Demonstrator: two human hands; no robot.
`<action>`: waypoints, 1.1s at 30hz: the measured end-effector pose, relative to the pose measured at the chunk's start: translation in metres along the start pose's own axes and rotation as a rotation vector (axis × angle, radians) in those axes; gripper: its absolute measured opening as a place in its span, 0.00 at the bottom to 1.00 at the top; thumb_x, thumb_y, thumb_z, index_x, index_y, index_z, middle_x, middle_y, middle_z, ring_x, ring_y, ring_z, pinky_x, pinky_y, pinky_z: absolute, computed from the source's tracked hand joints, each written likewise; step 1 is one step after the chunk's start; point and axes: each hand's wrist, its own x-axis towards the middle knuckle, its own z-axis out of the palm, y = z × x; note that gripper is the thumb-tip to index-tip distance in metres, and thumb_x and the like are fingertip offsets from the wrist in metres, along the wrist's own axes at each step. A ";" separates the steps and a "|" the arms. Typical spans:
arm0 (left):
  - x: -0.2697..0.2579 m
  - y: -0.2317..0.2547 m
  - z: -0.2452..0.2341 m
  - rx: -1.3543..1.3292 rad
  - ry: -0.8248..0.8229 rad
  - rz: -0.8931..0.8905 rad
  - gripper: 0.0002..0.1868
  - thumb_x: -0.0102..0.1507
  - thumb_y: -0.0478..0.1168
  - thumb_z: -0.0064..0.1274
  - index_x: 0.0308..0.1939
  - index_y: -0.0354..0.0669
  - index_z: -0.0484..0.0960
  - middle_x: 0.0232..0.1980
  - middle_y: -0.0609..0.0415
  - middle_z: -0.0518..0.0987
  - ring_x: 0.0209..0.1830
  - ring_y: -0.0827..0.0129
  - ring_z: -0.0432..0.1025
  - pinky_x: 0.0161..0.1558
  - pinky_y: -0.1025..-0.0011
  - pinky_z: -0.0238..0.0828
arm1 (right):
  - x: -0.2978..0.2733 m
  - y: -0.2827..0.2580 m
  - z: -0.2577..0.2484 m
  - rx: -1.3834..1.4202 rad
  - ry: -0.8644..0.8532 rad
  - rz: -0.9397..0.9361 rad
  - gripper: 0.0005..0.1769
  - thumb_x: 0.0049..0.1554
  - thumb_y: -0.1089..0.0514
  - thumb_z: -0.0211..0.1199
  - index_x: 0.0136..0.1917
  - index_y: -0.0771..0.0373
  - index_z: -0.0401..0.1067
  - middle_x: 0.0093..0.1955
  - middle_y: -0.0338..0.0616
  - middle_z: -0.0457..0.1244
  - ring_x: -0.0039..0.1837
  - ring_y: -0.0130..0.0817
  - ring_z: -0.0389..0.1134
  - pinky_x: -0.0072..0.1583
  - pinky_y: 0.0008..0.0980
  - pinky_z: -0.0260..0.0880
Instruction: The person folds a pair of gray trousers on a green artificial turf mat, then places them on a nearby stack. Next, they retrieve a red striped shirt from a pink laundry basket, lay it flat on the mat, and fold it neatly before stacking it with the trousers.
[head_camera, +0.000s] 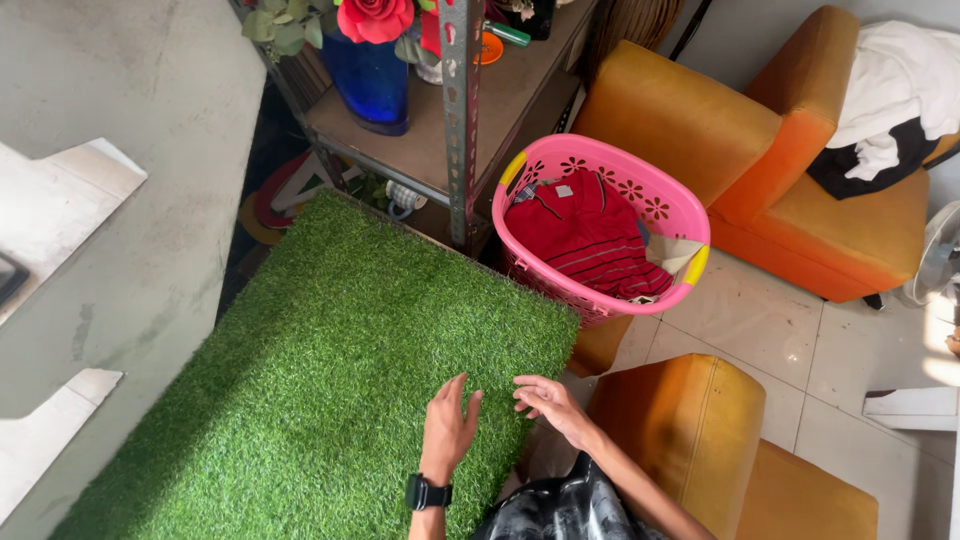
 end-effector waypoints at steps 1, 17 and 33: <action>0.006 0.007 0.003 -0.052 -0.019 0.010 0.24 0.66 0.43 0.53 0.60 0.27 0.74 0.55 0.30 0.80 0.47 0.46 0.80 0.49 0.57 0.78 | 0.003 -0.002 -0.003 0.010 0.006 0.005 0.28 0.62 0.51 0.60 0.71 0.65 0.67 0.60 0.49 0.70 0.54 0.31 0.72 0.53 0.31 0.72; 0.074 0.048 0.076 -0.079 -0.340 0.124 0.21 0.66 0.43 0.55 0.58 0.32 0.76 0.48 0.34 0.81 0.44 0.40 0.77 0.46 0.53 0.74 | 0.048 -0.022 -0.157 0.037 0.468 -0.272 0.20 0.63 0.57 0.60 0.66 0.68 0.71 0.56 0.45 0.69 0.54 0.30 0.71 0.54 0.31 0.71; 0.264 0.115 0.171 -0.094 -0.072 0.177 0.19 0.65 0.38 0.55 0.56 0.30 0.77 0.52 0.34 0.81 0.51 0.42 0.77 0.52 0.55 0.75 | 0.196 -0.060 -0.310 -0.353 0.421 -0.410 0.19 0.61 0.57 0.65 0.64 0.64 0.74 0.56 0.48 0.71 0.57 0.39 0.73 0.58 0.35 0.73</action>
